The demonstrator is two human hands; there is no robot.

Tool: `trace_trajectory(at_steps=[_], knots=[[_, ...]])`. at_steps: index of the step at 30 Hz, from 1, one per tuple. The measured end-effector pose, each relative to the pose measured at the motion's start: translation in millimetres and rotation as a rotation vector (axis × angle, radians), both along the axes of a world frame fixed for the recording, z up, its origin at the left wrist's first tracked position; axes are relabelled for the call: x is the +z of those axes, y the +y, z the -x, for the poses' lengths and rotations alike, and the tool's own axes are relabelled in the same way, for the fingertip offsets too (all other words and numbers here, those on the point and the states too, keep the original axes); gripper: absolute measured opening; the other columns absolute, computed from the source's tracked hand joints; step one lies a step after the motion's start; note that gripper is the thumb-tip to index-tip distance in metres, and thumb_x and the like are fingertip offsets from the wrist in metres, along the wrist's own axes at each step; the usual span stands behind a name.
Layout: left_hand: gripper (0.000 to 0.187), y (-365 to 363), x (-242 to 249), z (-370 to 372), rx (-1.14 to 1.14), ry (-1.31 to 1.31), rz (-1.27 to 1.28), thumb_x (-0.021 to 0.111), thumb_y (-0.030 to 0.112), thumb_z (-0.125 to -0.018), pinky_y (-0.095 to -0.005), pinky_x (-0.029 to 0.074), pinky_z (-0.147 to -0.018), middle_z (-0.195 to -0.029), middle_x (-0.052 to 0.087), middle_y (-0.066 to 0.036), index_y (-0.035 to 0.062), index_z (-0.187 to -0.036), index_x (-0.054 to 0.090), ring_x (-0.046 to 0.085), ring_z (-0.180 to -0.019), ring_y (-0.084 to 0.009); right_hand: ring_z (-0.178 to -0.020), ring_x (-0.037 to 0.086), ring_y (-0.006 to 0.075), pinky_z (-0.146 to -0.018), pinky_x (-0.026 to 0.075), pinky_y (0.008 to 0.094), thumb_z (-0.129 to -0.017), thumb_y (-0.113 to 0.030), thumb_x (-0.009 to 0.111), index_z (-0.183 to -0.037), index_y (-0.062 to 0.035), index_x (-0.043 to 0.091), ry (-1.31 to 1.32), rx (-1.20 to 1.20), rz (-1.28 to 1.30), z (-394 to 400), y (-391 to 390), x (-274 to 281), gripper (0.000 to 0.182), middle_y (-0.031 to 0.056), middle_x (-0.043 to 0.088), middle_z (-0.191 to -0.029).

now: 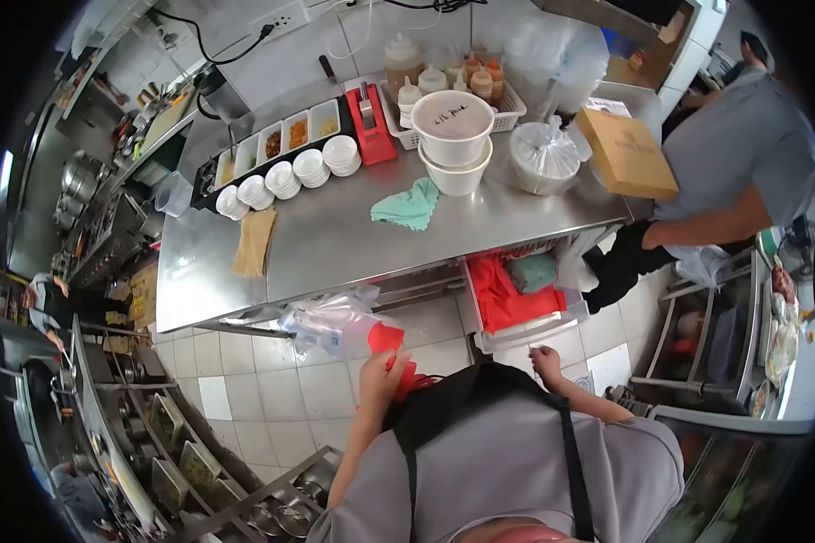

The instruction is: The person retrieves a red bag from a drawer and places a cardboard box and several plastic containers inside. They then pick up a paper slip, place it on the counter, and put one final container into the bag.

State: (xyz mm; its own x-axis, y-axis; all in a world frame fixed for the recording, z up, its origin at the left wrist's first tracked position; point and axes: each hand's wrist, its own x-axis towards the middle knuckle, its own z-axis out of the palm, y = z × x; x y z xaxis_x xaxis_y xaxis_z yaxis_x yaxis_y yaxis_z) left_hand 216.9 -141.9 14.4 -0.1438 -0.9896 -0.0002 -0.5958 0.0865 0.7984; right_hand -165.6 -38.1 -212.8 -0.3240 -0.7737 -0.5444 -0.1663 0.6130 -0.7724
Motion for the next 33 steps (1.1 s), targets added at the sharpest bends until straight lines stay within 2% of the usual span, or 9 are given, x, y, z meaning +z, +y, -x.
trace_trajectory(at_steps=[4,5,11,19,23,25,27,30,33], knots=[[0.038,-14.6,7.0,-0.8,-0.306,-0.211,-0.043,0.06,0.031,-0.079,-0.041,0.038,-0.056,-0.063,0.051,-0.018,-0.0002,-0.061,0.049,0.051,-0.063,-0.0341,-0.072,0.052,0.0343,-0.062,0.047,0.0449,-0.082,-0.02,0.051,-0.107,-0.0032,0.045,-0.804,-0.838,-0.226,-12.9,-7.7,-41.0,0.03,0.0217,0.05,-0.091],[0.038,-17.6,8.5,0.5,-0.324,-0.197,-0.047,0.06,0.031,-0.079,-0.041,0.038,-0.056,-0.063,0.051,-0.018,-0.0002,-0.061,0.049,0.051,-0.063,-0.0341,-0.073,0.05,0.0342,-0.065,0.046,0.0441,-0.08,-0.021,0.051,-0.106,-0.0075,0.047,-0.801,-0.655,0.174,-11.4,-29.4,-53.6,0.029,0.0178,0.05,-0.094],[0.034,-6.7,17.5,-0.9,-0.047,-0.183,0.21,0.06,0.023,-0.08,-0.0399,0.035,-0.054,-0.062,0.044,-0.015,-0.0017,-0.061,0.046,0.045,-0.058,-0.0321,-0.106,0.043,0.0336,-0.094,0.028,0.0537,-0.077,-0.036,0.053,-0.116,-0.0181,0.042,-0.943,-1.047,-0.268,-15.5,-165.5,45.0,0.045,0.0077,0.036,-0.13],[0.035,25.4,28.8,-3.9,0.147,-0.098,-0.027,0.059,0.022,-0.083,-0.0367,0.034,-0.05,-0.061,0.042,-0.016,-0.0033,-0.062,0.044,0.041,-0.053,-0.0302,-0.098,0.047,0.0254,-0.082,0.035,0.0432,-0.085,-0.045,0.037,-0.115,-0.0194,0.047,-1.263,-0.734,0.449,-39.0,-281.8,10.4,0.04,0.0022,0.051,-0.112],[0.037,27.6,37.4,-4.0,0.323,-0.038,0.051,0.058,0.023,-0.084,-0.0336,0.032,-0.049,-0.058,0.038,-0.014,-0.0037,-0.062,0.042,0.036,-0.051,-0.0263,-0.093,0.056,0.0226,-0.072,0.043,0.0439,-0.085,-0.036,0.043,-0.123,-0.0175,0.047,-0.169,0.175,-0.207,-95.4,-237.4,15.3,0.043,0.0042,0.057,-0.111],[0.039,27.8,35.7,-10.1,0.406,-0.015,0.11,0.058,0.023,-0.085,-0.0328,0.031,-0.048,-0.055,0.037,-0.014,-0.0033,-0.062,0.041,0.033,-0.05,-0.0249,-0.084,0.059,0.0248,-0.066,0.046,0.0415,-0.086,-0.027,0.044,-0.122,-0.0195,0.051,-0.258,0.94,-0.14,-126.9,-211.2,8.9,0.037,0.0087,0.06,-0.106],[0.041,33.5,26.4,-24.8,0.516,-0.112,0.047,0.057,0.024,-0.085,-0.0312,0.029,-0.046,-0.052,0.033,-0.01,-0.0016,-0.061,0.037,0.027,-0.05,-0.0186,-0.078,0.059,0.0298,-0.068,0.048,0.0395,-0.084,-0.014,0.045,-0.108,-0.0161,0.06,0.21,1.493,0.41,-161.8,-211.3,161.7,0.029,0.0113,0.062,-0.096],[0.042,36.1,50.2,-36.1,0.557,0.07,0.04,0.056,0.024,-0.086,-0.0297,0.026,-0.045,-0.051,0.027,-0.006,0.0013,-0.06,0.033,0.024,-0.052,-0.0126,-0.087,0.054,0.0296,-0.081,0.04,0.0416,-0.077,-0.009,0.049,-0.093,-0.0156,0.065,1.052,0.946,1.035,-181.6,-275.5,211.0,0.024,0.0056,0.06,-0.087],[0.042,45.3,71.4,-46.3,0.564,0.153,0.151,0.054,0.023,-0.088,-0.0268,0.024,-0.046,-0.054,0.026,-0.001,0.0031,-0.059,0.031,0.025,-0.054,-0.0081,-0.085,0.052,0.0227,-0.076,0.04,0.038,-0.073,-0.013,0.053,-0.088,-0.0153,0.065,1.23,0.84,1.111,-171.6,-336.2,257.5,0.019,0.0051,0.058,-0.085]])
